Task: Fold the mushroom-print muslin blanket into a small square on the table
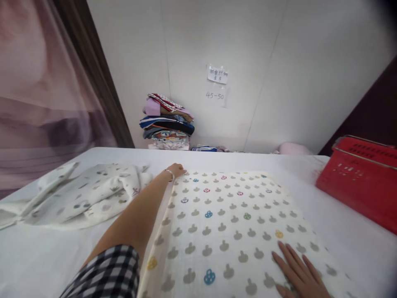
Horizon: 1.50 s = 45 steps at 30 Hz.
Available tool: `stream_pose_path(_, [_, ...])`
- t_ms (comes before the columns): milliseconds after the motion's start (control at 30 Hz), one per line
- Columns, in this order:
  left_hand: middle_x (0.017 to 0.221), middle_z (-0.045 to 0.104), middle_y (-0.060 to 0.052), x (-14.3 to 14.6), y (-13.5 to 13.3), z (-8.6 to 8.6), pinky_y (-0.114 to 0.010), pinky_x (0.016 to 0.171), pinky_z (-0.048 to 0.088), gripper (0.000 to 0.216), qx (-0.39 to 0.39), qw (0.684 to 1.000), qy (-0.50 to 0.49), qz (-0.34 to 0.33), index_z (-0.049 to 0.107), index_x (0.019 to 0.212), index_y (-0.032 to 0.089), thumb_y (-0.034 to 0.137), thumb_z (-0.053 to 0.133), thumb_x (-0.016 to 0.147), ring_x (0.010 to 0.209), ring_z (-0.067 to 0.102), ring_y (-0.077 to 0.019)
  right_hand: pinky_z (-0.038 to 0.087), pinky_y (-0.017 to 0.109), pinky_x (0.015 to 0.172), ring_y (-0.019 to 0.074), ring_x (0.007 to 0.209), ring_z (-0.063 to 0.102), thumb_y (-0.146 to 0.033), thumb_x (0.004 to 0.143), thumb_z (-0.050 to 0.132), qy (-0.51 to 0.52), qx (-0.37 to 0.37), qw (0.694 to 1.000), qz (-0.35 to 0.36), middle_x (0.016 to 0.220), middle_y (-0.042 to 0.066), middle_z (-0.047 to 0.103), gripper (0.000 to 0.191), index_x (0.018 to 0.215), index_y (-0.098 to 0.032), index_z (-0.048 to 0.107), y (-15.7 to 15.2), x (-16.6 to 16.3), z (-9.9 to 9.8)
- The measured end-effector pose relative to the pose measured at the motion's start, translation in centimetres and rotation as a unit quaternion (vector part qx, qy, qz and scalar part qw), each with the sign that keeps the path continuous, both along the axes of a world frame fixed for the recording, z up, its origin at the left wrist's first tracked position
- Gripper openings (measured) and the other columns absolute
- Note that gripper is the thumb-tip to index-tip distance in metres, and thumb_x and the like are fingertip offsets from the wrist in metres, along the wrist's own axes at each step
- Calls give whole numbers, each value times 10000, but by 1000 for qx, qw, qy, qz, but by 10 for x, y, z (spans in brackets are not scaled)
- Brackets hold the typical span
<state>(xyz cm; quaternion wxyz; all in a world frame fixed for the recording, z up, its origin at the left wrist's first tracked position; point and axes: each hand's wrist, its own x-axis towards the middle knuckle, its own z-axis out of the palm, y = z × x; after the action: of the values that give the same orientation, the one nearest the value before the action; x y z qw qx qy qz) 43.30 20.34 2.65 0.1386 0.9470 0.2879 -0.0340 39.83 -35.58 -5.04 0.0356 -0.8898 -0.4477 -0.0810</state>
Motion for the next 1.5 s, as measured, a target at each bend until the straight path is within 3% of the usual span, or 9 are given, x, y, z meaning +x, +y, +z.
stream_pose_path(167, [1199,559,-123,3,-4,0,-386,900,415,305,58,998,7,-5,622,1025,176,334,460,820,1077,534,-275,303,527,1038,302,1295,315,-526,830,479,58,-3,998,-26,1455,-21,254,573,1369,-403,326,6,-8,12])
stream_pose_path(400, [1286,496,-123,-8,-22,-1,-380,903,424,441,95,995,-18,-1,509,1215,185,396,357,859,1142,489,-268,229,554,1060,297,1331,228,-510,864,436,98,-2,995,-34,1473,-5,200,566,1392,-387,273,10,-14,16])
stream_pose_path(600, [1485,222,-63,-29,-70,-22,-415,1106,144,605,129,981,-60,-132,328,1379,183,512,314,872,1371,147,-226,149,506,1099,253,1362,139,-526,892,367,204,-14,978,-44,1490,-1,148,558,1409,-350,254,15,-6,48])
stream_pose_path(700, [1496,167,-68,-34,-81,-33,-432,1108,119,696,107,985,-29,-130,271,1409,164,588,273,857,1380,100,-233,76,466,1117,222,1376,77,-541,904,303,194,-8,980,-42,1504,3,98,590,1434,-302,205,36,23,73])
stream_pose_path(800, [1500,138,-66,-34,-80,-37,-447,1109,106,742,100,988,-18,-117,236,1422,149,618,237,847,1383,77,-234,42,421,1120,196,1382,44,-570,904,237,147,-10,988,-46,1512,17,67,630,1443,-246,207,76,73,84])
stream_pose_path(1000, [1499,147,-33,-34,-78,-37,-478,1113,42,727,108,988,-29,-106,240,1423,203,633,245,837,1385,51,-240,3,422,1102,199,1384,11,-518,914,248,117,-16,986,-120,1515,80,91,643,1431,-137,216,144,185,70])
stream_pose_path(1133, [1497,156,-26,-35,-80,-35,-464,1116,41,730,108,989,-30,-97,258,1418,218,645,266,826,1384,54,-245,10,462,1087,225,1377,70,-514,906,271,155,9,970,-186,1505,101,142,637,1415,-132,254,146,231,55])
stream_pose_path(1300, [1495,168,-18,-35,-79,-35,-462,1115,53,727,104,990,-19,-94,249,1421,228,644,259,824,1383,65,-247,10,478,1084,238,1376,70,-530,894,294,184,46,961,-199,1510,73,131,641,1418,-162,260,139,250,43])
stream_pose_path(1500, [1493,178,-20,-32,-76,-40,-469,1110,75,726,112,989,-23,-97,258,1418,237,646,268,819,1380,90,-257,248,341,1054,206,1317,290,-501,921,168,208,146,940,-229,1453,64,315,600,1382,-166,356,110,266,61])
